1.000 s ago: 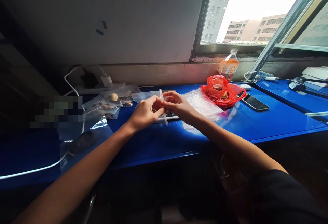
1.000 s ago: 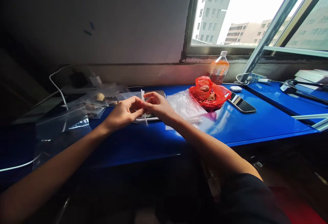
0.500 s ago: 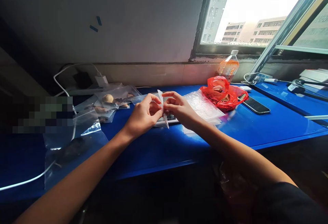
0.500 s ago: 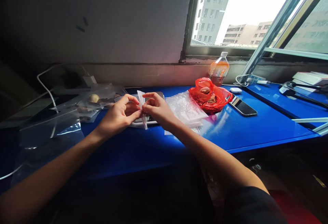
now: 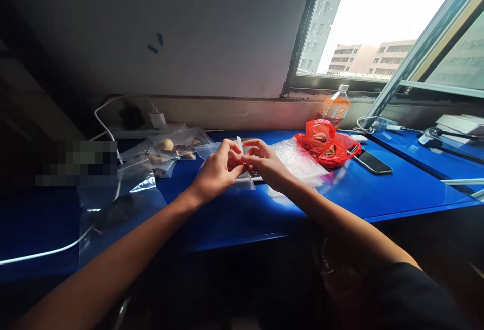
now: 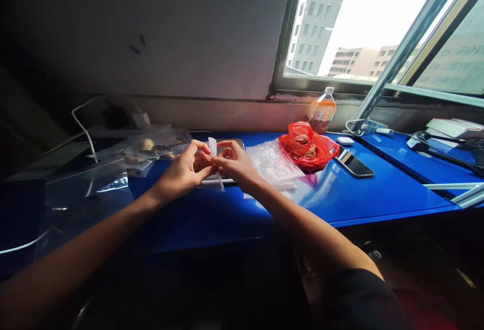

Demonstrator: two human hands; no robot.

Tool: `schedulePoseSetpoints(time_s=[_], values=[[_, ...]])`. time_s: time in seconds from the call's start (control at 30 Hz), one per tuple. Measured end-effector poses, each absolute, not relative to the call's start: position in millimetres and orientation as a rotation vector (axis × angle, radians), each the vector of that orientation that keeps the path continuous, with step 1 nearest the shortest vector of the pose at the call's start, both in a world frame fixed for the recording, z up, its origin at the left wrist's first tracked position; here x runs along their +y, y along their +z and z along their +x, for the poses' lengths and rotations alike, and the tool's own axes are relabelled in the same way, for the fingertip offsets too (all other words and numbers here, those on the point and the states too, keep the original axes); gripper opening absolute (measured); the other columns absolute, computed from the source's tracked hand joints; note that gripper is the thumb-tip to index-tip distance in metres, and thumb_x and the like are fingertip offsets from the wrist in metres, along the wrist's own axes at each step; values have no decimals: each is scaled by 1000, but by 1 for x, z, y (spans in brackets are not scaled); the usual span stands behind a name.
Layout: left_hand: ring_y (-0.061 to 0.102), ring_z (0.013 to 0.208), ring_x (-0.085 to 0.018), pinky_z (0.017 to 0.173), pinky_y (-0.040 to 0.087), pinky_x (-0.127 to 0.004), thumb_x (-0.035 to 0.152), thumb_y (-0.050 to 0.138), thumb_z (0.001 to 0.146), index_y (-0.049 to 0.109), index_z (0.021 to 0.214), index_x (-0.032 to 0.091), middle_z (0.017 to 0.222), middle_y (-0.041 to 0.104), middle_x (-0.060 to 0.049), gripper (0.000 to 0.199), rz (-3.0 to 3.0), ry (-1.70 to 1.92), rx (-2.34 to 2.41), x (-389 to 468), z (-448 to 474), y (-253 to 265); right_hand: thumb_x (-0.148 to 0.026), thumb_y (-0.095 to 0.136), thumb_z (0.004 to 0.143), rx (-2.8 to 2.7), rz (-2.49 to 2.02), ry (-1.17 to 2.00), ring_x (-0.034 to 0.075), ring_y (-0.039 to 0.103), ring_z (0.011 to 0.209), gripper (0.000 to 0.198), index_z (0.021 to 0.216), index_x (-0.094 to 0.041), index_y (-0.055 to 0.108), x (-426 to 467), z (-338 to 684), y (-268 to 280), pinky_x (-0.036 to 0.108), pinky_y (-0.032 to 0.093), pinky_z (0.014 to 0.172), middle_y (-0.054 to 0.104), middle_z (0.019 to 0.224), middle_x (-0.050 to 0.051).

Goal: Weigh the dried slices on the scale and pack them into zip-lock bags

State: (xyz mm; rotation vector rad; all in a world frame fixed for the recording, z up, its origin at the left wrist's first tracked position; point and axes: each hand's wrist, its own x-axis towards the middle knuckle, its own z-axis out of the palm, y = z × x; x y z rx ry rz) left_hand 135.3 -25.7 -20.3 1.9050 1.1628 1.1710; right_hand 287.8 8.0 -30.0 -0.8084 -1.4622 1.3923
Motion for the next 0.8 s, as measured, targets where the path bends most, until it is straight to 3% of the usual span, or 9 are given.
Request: schedulePoseSetpoints(time_s=[0.3,0.57,0.67,0.8], values=[[70,81,-18,77,54,-33,24,60,80,41,109,25,84,69,0,35,1961,1127,1154,-23,136,-27,-22,57,71,-1573,-978,1216,10,47,59,35,106,-22,50,14,286,-41,23,36,53,51,69,-7],[66,74,-16,76,53,-32,17,48,80,40,111,25,75,62,3,33,1942,1065,1153,-25,134,-19,-17,61,68,-1499,-903,1415,11,58,67,40,105,-22,50,9,289,-35,24,46,58,58,78,-5],[65,67,-15,69,52,-30,20,50,81,39,110,24,70,62,4,31,1838,1058,1128,-22,133,-18,-17,64,68,-1484,-808,1519,12,61,70,41,106,-22,49,8,291,-34,27,51,63,58,78,-5],[59,51,-14,51,46,-25,28,50,85,35,108,23,59,60,6,28,1698,1090,1194,-17,132,-20,-29,72,71,-1600,-725,1449,14,64,73,46,109,-23,48,7,286,-40,28,52,65,59,82,-4]])
